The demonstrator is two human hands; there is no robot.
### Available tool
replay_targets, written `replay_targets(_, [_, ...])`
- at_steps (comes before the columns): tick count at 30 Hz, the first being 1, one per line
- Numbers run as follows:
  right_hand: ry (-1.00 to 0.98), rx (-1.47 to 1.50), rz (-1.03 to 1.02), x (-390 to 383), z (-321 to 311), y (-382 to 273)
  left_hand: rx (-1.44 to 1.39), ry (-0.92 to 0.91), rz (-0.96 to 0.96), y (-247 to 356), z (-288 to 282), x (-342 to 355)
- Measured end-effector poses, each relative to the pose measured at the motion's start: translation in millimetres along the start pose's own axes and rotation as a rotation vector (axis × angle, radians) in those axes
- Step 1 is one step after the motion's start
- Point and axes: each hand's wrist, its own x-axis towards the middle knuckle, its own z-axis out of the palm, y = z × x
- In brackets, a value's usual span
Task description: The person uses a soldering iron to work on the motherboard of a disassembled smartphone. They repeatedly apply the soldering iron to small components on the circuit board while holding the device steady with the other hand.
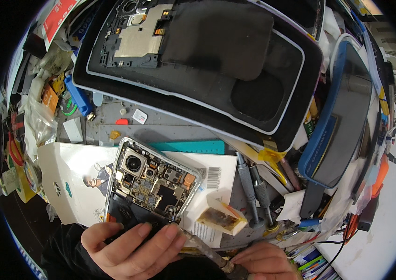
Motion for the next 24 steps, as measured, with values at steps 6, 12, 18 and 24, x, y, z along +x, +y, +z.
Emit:
replay_targets(6, [0.032, 0.020, -0.026, 0.6, 3.1, 3.3, 0.004, -0.067, 0.049, -4.0, -5.2, 0.6])
replay_targets(12, [0.051, 0.017, -0.006, 1.8, 5.8, 3.8, -0.021, -0.073, 0.057, -5.9, -4.3, 1.1])
replay_targets(18, [0.061, 0.013, 0.018, 5.0, 5.5, -0.1, -0.021, 0.021, -0.075, 4.4, 4.6, 1.0])
replay_targets(24, [0.040, 0.000, 0.023, 6.0, 5.6, -2.0, -0.211, 0.012, -0.054, -5.7, -15.3, -1.3])
